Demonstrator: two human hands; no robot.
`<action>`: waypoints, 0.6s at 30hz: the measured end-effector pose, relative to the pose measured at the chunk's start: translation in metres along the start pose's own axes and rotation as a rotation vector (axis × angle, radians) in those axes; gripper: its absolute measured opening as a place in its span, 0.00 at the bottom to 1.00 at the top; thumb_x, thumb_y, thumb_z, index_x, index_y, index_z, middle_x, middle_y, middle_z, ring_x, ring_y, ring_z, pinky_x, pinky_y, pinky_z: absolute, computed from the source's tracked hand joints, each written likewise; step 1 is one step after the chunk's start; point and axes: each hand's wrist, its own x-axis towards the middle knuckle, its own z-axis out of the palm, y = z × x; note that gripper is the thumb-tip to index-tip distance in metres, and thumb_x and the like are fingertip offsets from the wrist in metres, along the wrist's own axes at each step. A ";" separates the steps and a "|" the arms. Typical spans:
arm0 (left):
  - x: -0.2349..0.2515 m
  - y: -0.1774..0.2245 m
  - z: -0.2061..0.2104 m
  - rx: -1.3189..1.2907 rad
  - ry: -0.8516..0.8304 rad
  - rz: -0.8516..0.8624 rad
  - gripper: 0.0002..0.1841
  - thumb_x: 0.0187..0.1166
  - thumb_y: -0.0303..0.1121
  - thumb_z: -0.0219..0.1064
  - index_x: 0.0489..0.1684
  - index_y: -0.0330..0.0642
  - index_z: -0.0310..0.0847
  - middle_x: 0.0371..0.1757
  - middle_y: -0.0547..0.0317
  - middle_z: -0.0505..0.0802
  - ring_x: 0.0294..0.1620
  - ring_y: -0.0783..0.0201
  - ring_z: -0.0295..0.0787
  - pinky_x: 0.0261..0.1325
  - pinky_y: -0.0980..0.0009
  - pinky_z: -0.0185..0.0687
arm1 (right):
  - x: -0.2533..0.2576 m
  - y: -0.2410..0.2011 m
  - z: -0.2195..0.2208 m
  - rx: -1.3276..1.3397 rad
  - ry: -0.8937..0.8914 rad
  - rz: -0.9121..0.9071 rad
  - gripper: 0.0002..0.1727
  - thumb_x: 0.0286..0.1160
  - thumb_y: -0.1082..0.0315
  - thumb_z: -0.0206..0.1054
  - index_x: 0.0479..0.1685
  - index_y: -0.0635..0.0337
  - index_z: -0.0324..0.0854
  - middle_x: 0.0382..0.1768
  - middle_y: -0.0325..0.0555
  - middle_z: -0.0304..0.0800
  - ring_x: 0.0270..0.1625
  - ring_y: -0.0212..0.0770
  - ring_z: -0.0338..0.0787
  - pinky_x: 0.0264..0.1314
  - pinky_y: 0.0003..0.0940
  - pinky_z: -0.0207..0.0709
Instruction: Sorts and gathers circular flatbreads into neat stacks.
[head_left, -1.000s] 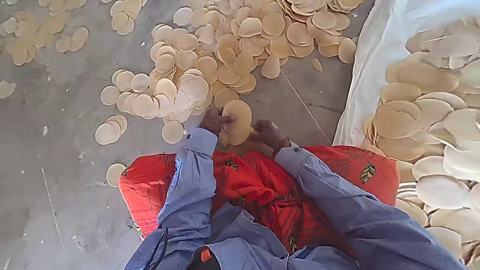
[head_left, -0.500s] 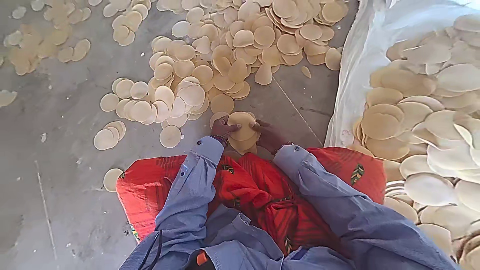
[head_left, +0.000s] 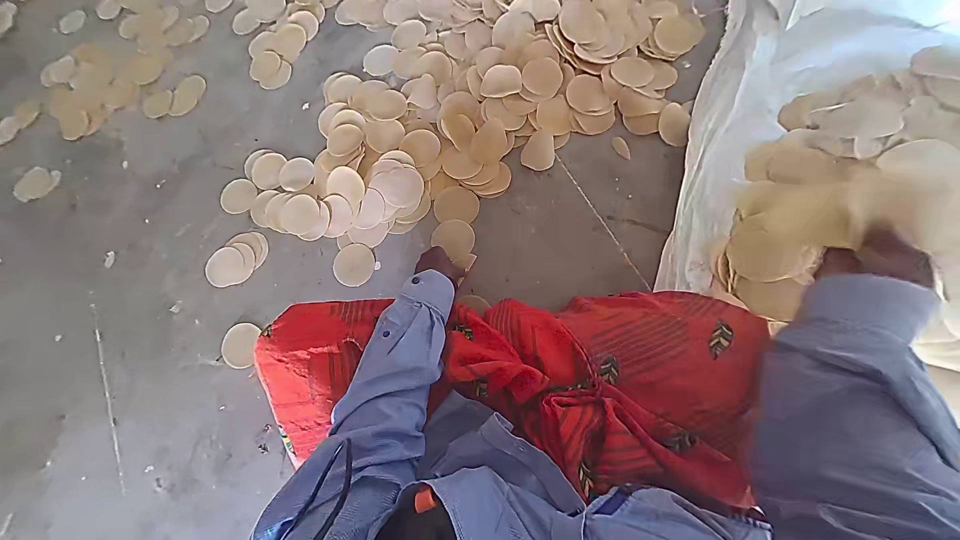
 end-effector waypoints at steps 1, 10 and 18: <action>-0.006 0.005 0.002 0.045 -0.004 -0.016 0.33 0.69 0.51 0.81 0.60 0.26 0.83 0.66 0.31 0.88 0.71 0.38 0.85 0.72 0.40 0.80 | -0.025 -0.028 -0.004 0.240 0.106 0.091 0.20 0.89 0.77 0.47 0.75 0.76 0.57 0.70 0.55 0.75 0.72 0.31 0.79 0.76 0.24 0.73; -0.017 0.011 0.003 0.021 -0.025 0.070 0.23 0.70 0.34 0.79 0.58 0.26 0.84 0.65 0.30 0.88 0.72 0.37 0.84 0.74 0.39 0.77 | -0.099 -0.083 0.127 0.118 -0.706 0.343 0.14 0.91 0.68 0.51 0.63 0.63 0.78 0.48 0.40 0.93 0.48 0.33 0.94 0.56 0.31 0.89; 0.009 -0.005 -0.020 -0.949 -0.119 0.182 0.17 0.80 0.25 0.71 0.64 0.29 0.81 0.57 0.39 0.90 0.52 0.54 0.91 0.61 0.56 0.87 | -0.223 -0.039 0.309 -0.912 -1.426 -0.556 0.20 0.77 0.65 0.71 0.64 0.65 0.83 0.63 0.67 0.84 0.70 0.69 0.82 0.68 0.64 0.77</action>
